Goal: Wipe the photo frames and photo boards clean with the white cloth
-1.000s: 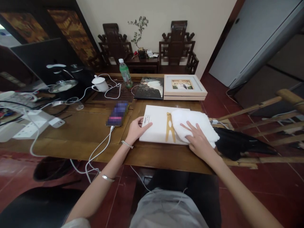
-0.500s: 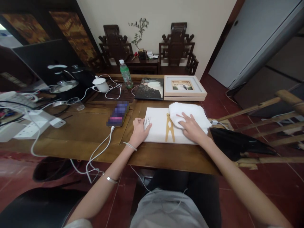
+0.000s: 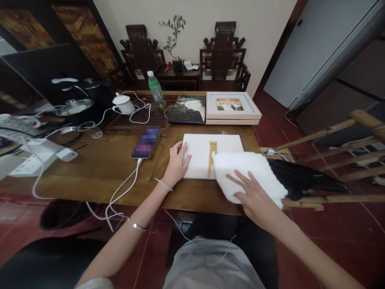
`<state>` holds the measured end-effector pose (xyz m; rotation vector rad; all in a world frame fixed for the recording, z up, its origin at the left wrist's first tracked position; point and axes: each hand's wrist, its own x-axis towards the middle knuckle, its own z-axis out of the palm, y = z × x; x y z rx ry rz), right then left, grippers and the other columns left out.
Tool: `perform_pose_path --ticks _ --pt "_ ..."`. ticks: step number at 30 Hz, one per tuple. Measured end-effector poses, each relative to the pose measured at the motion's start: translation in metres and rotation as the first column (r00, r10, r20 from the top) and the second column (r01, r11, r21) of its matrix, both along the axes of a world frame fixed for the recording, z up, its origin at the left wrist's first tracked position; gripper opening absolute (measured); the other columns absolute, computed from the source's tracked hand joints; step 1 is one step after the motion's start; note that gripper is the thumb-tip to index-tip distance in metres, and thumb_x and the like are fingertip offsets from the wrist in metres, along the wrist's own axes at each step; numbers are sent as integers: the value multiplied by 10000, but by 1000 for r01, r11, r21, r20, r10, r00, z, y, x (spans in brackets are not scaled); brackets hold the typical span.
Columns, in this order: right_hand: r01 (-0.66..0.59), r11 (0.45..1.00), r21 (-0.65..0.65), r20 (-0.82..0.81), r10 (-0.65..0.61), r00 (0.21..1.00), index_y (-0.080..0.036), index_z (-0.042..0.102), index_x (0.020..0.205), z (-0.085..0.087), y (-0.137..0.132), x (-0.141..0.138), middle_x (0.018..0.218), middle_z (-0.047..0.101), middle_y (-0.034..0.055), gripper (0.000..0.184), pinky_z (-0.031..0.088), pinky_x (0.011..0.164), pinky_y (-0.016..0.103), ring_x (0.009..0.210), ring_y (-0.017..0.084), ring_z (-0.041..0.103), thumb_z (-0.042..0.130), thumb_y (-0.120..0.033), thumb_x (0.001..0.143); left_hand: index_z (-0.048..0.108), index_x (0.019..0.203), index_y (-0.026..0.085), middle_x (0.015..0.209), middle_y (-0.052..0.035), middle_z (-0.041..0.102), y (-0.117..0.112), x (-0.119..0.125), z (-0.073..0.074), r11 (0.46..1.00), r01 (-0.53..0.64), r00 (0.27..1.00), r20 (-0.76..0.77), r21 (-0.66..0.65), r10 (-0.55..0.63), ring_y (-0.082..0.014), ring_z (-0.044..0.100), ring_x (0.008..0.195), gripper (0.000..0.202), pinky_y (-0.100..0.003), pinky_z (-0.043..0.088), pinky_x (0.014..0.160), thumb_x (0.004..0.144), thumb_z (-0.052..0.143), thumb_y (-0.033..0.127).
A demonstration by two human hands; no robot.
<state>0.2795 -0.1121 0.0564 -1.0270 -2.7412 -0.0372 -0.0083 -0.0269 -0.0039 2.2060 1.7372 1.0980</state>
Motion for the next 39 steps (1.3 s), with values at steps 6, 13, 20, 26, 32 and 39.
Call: perform_pose_path --ticks 6,13,20,26,32,39 --pt "72 996 -61 4 -72 997 -147 671 921 0 63 -8 1369 516 145 417 313 1046 637 1326 358 370 409 49 662 600 1174 195 1273 -126 530 4 -3 -1 998 68 998 7 8 -68 -274 414 1206 305 -490 334 1061 897 479 241" --pt "202 979 -13 59 -201 978 -65 602 1150 -7 151 -24 1289 562 220 496 248 1084 573 1353 316 335 397 29 709 606 1174 173 1277 -135 534 3 -4 0 998 62 998 23 12 -62 -262 423 1210 313 -466 339 1067 902 476 254" --pt "122 992 16 39 -123 992 -103 676 987 -10 91 -19 1379 496 181 409 260 1071 630 1342 367 339 425 33 695 526 1269 191 1380 -143 460 -2 -3 1 995 92 996 -6 -36 -93 -285 367 1309 418 -498 309 1073 874 530 326" --pt "35 999 10 -4 -35 999 -165 679 809 -4 0 -4 1394 491 135 351 303 1055 652 1342 375 335 455 49 643 491 1304 199 1439 -149 420 -5 -2 2 992 91 996 -9 -81 -93 -292 308 1373 437 -516 284 1076 885 507 322" --pt "21 993 -114 -15 -23 1000 -167 676 890 5 33 -3 1380 511 123 334 304 1058 639 1348 355 336 486 10 679 523 1277 166 1455 -172 402 -6 0 7 979 180 984 29 -101 -177 -286 300 1392 393 -506 273 1085 908 461 283" --pt "117 992 -46 -58 -120 991 -148 635 1109 -4 144 -24 1440 437 135 343 253 1072 618 1376 338 283 392 -338 957 436 1373 211 1492 -129 359 -9 -3 11 951 271 963 31 -148 -269 -283 210 1427 517 -496 201 1134 886 531 354"
